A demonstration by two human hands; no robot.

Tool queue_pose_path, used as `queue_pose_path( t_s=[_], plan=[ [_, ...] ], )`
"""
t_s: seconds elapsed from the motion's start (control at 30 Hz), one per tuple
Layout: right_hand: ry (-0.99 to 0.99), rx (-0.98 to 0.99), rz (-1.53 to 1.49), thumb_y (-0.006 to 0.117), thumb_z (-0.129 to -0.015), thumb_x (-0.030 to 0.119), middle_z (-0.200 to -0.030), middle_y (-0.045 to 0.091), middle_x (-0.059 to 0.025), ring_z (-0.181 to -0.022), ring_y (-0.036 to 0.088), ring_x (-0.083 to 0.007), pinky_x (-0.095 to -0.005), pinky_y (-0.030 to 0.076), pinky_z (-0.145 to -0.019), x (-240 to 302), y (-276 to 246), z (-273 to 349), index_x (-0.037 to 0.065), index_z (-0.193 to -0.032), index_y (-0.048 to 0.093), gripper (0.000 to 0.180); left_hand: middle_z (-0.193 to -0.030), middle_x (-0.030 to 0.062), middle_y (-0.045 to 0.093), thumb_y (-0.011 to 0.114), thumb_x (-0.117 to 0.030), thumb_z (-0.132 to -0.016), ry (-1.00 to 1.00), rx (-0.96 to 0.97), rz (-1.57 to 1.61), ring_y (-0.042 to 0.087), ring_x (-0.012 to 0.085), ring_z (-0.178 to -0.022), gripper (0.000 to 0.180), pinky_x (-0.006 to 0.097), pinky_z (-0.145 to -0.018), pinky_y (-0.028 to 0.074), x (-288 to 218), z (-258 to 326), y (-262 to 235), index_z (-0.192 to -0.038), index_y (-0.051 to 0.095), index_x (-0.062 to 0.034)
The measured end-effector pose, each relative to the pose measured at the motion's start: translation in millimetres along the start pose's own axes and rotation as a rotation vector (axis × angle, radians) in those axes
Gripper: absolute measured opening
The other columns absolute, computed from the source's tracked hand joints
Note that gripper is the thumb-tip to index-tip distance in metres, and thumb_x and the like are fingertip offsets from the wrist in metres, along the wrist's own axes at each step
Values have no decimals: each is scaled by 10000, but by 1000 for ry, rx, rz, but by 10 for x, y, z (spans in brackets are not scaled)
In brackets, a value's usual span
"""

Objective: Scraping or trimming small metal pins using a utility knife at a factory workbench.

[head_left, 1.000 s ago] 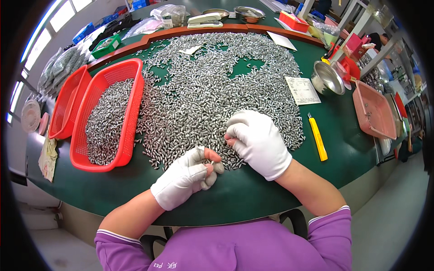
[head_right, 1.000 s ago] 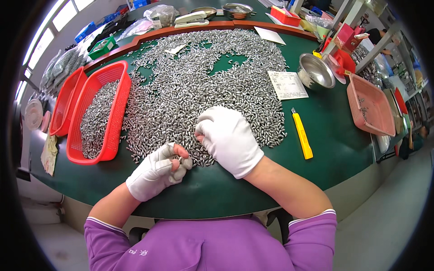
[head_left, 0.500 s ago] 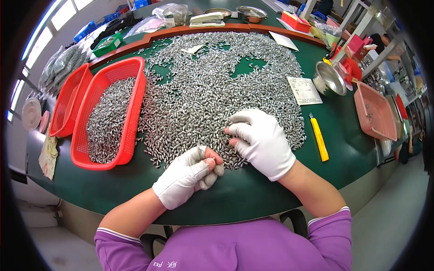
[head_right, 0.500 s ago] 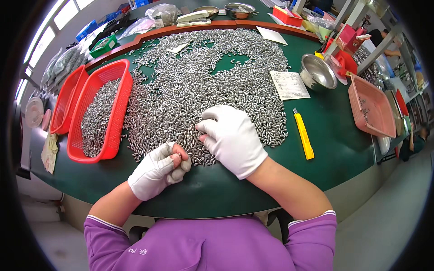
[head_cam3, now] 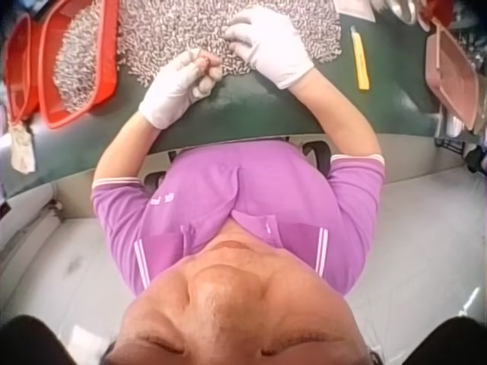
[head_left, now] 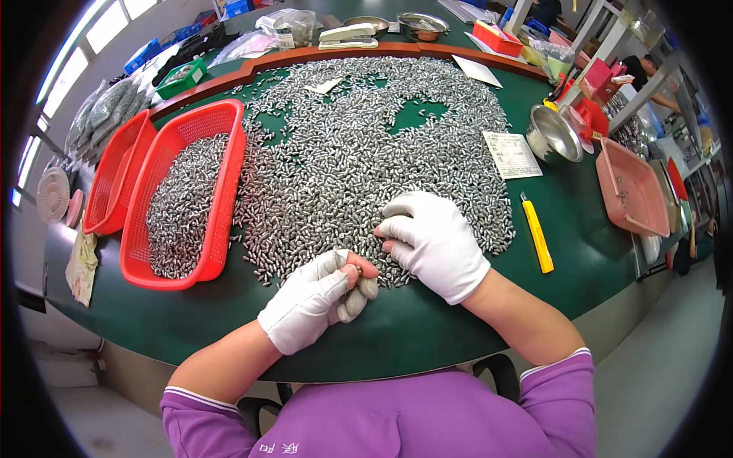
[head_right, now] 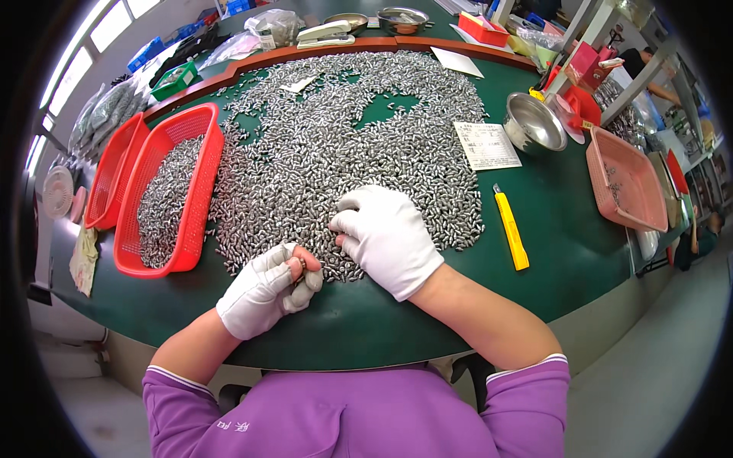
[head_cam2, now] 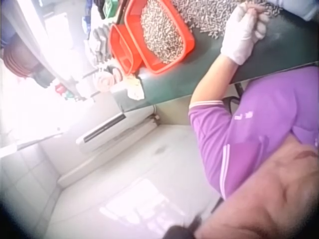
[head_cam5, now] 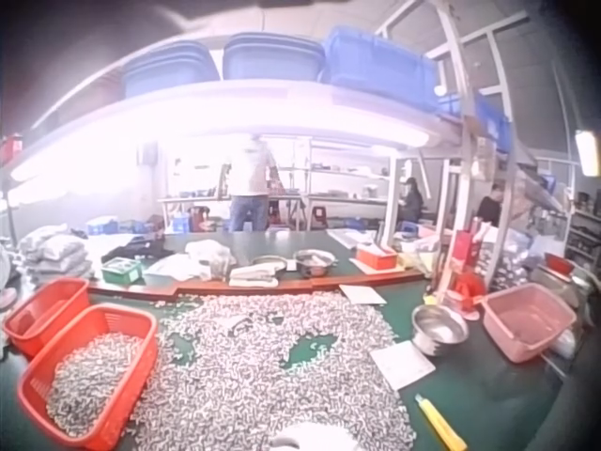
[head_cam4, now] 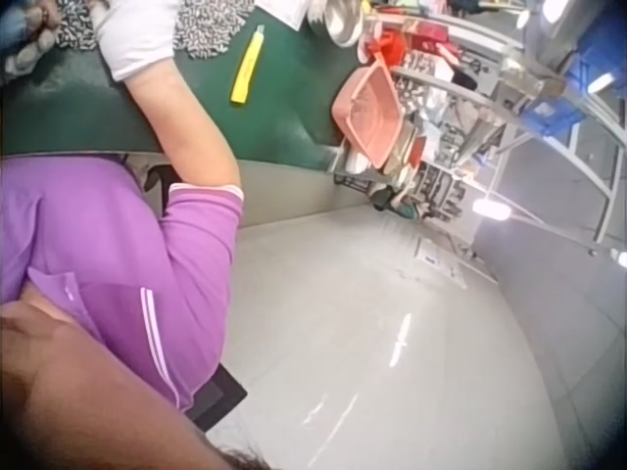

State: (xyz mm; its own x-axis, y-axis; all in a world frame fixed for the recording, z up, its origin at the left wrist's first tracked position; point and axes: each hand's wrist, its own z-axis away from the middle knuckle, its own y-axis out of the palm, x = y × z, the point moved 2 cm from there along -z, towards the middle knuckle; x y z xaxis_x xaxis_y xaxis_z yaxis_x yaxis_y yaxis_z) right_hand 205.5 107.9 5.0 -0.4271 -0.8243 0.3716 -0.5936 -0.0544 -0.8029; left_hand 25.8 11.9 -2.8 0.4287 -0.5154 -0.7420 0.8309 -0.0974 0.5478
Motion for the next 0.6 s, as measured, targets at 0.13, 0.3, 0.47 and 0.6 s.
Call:
queue_pose_path(
  t_s=[0.13, 0.3, 0.47, 0.6],
  plan=[
    [13, -5, 37, 732, -723, 115, -954, 655, -83, -917, 635, -284, -380, 521, -810, -8, 47, -1, 69, -831, 687, 125, -945, 38, 596, 654, -307, -950, -5, -20, 6, 480, 78, -704, 295, 205, -636, 387, 1, 2, -1, -1097, 564, -67],
    [20, 7, 89, 723, -726, 113, -932, 646, -77, -895, 631, -281, -386, 519, -795, -30, 61, 8, 74, -825, 679, 115, -944, 36, 593, 667, -288, -940, 2, -10, 19, 470, 75, -697, 284, 202, -632, 387, 9, -20, -12, -1090, 565, -71],
    [-17, -2, 69, 726, -719, 111, -928, 643, -66, -891, 627, -273, -382, 518, -784, -6, 16, -26, 83, -815, 680, 110, -939, 33, 586, 671, -268, -935, -13, -15, 40, 466, 74, -697, 265, 198, -631, 393, 6, -20, -19, -1078, 563, -73],
    [-47, 21, 67, 725, -719, 109, -906, 631, -56, -885, 623, -261, -374, 516, -778, -14, 19, -42, 85, -809, 679, 104, -940, 33, 584, 672, -268, -932, -18, -15, 46, 462, 74, -693, 267, 197, -631, 394, 10, -19, -12, -1075, 562, -72]
  ],
)
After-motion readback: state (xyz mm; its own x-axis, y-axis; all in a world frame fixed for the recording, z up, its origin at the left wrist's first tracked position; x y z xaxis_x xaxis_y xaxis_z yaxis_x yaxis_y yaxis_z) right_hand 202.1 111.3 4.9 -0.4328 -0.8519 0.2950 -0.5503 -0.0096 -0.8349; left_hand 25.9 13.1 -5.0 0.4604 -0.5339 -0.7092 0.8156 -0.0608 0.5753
